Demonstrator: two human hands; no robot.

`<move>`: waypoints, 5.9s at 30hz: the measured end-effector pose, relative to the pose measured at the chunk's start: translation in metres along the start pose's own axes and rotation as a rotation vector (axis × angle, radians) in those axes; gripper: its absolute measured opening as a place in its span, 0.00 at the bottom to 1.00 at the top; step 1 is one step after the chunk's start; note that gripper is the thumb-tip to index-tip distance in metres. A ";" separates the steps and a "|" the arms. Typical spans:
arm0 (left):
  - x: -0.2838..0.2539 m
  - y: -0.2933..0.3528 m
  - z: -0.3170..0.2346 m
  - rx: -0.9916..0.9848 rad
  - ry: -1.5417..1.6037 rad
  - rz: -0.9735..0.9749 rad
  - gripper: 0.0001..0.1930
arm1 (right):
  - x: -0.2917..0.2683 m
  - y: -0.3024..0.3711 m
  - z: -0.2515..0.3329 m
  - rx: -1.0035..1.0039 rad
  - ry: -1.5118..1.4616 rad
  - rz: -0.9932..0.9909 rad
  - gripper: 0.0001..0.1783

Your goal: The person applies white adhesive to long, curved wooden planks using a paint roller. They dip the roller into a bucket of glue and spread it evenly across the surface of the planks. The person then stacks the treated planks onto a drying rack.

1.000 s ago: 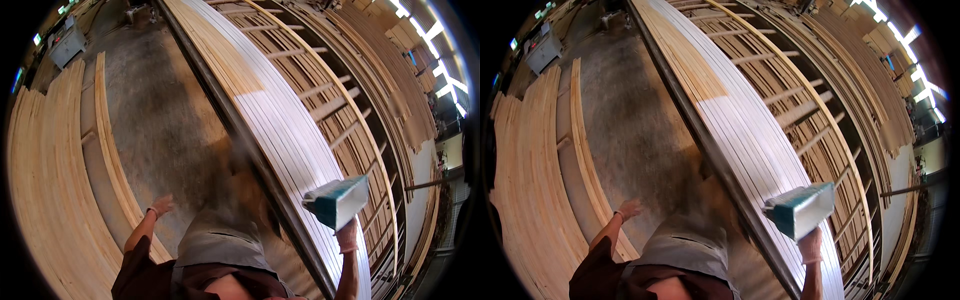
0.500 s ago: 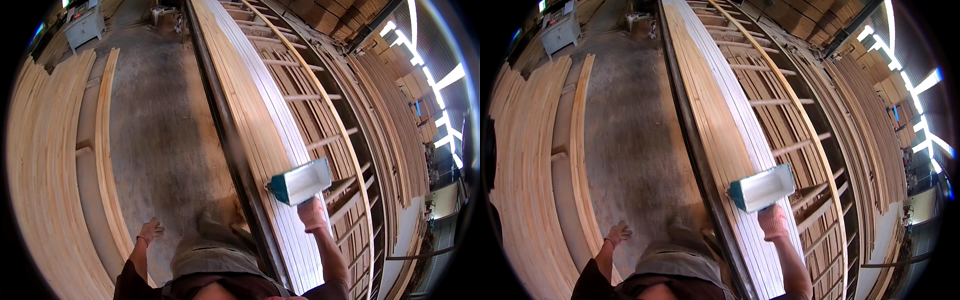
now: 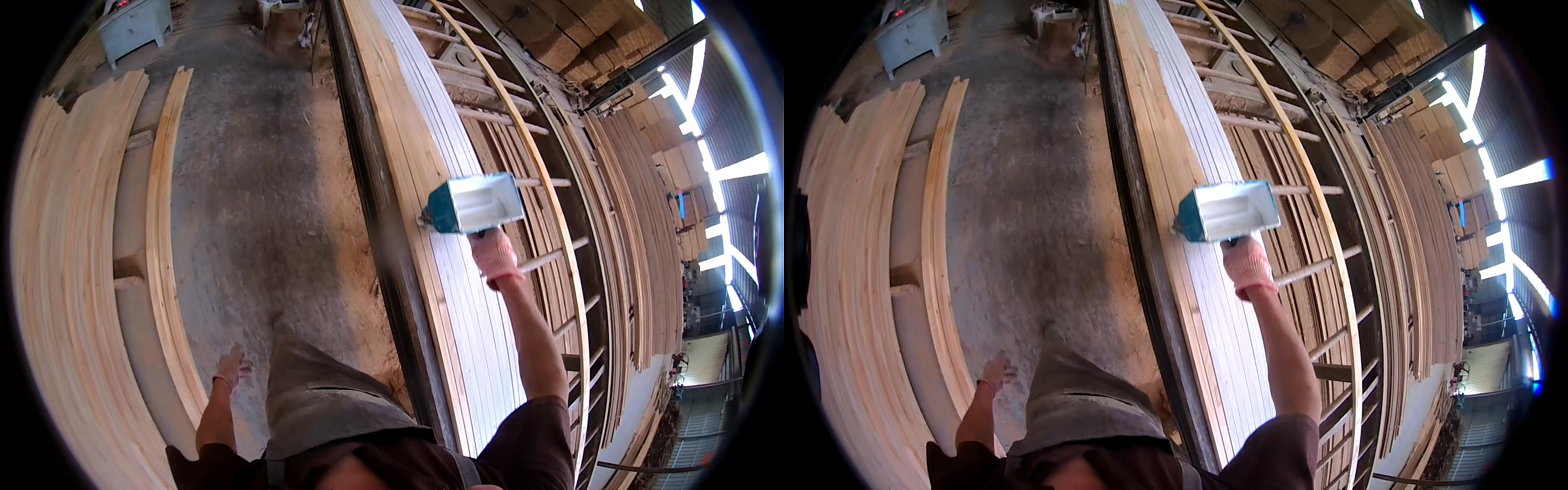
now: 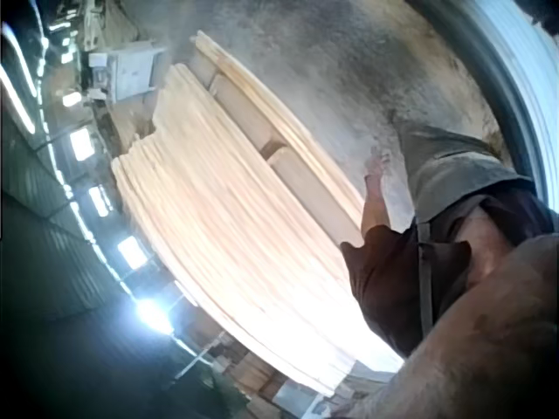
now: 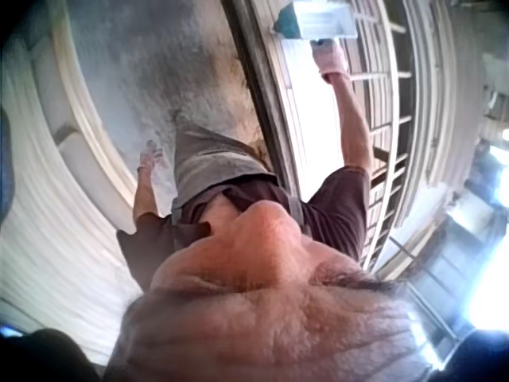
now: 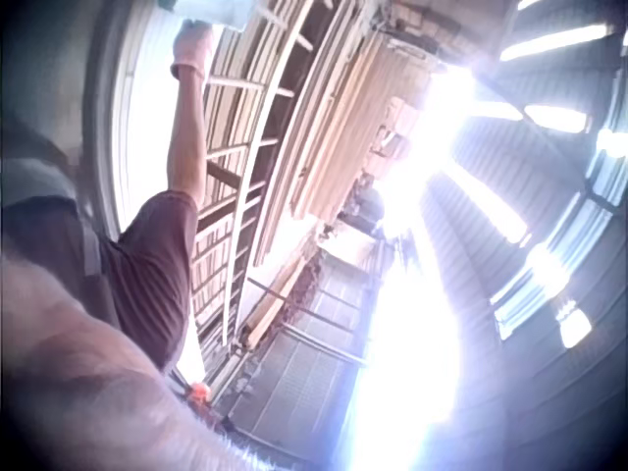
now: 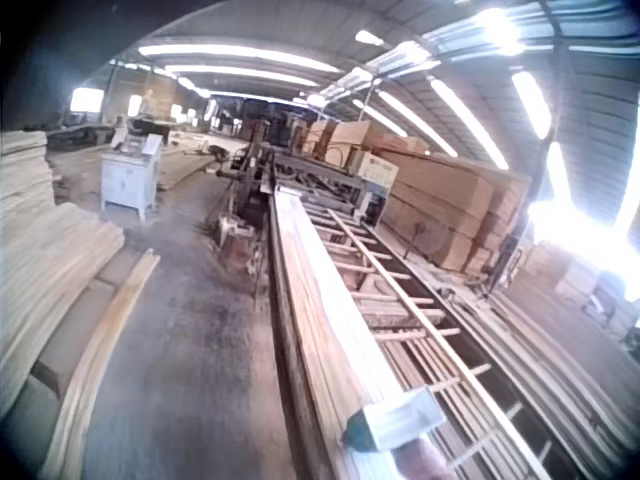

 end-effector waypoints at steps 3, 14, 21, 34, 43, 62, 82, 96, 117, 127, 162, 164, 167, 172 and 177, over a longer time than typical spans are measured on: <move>0.044 -0.032 -0.104 0.133 0.002 0.088 0.35 | -0.028 -0.101 0.064 -0.035 -0.005 0.055 0.24; 0.163 -0.068 -0.331 0.221 0.001 0.152 0.39 | -0.085 -0.451 0.279 -0.124 -0.035 0.026 0.22; 0.079 -0.039 -0.308 -0.048 0.049 -0.137 0.41 | -0.101 -0.541 0.354 -0.154 -0.059 -0.030 0.19; 0.085 -0.212 -0.495 -0.139 -0.562 0.384 0.29 | -0.083 -0.267 0.289 -0.032 0.032 0.272 0.34; 0.198 -0.191 -0.506 -0.204 -0.545 0.590 0.47 | -0.013 0.075 0.141 0.399 -0.134 0.149 0.15; 0.165 0.000 -0.246 0.045 -0.937 0.430 0.25 | 0.004 0.667 -0.134 1.252 -0.107 0.314 0.14; 0.108 -0.114 -0.423 -0.043 -0.594 0.239 0.35 | -0.074 0.118 0.034 0.657 -0.344 -0.123 0.13; 0.048 -0.217 -0.632 -0.122 -0.122 -0.054 0.21 | -0.052 -0.406 0.191 0.052 0.088 0.093 0.19; 0.226 -0.411 -0.959 -0.141 0.006 -0.055 0.24 | -0.178 -1.029 0.583 -0.137 -0.029 0.031 0.25; 0.253 -0.461 -1.164 -0.067 0.139 0.096 0.36 | -0.182 -1.279 0.730 -0.151 -0.125 -0.061 0.22; 0.372 -0.464 -1.149 -0.131 -0.803 0.432 0.36 | -0.114 -0.371 0.358 0.867 0.000 0.063 0.09; 0.369 -0.466 -1.166 -0.087 -0.817 0.426 0.40 | -0.120 -0.412 0.352 0.805 -0.024 -0.079 0.09; 0.371 -0.451 -1.185 -0.044 -0.782 0.408 0.42 | -0.100 -0.478 0.349 0.844 -0.108 -0.139 0.07; 0.349 -0.447 -1.205 0.051 -0.780 0.413 0.42 | -0.079 -0.654 0.414 0.712 0.272 0.115 0.10; 0.297 -0.482 -1.201 -0.067 -0.501 0.274 0.38 | -0.117 -0.845 0.500 0.562 0.200 0.060 0.10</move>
Point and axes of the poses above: each hand's wrist, its own y-axis away from the middle knuckle, its own x-axis out of the palm, z = x × y, the point moved 3 cm from there along -y, towards the middle knuckle, and after that the axes turned 15 degrees about y, right-handed, at the moved point
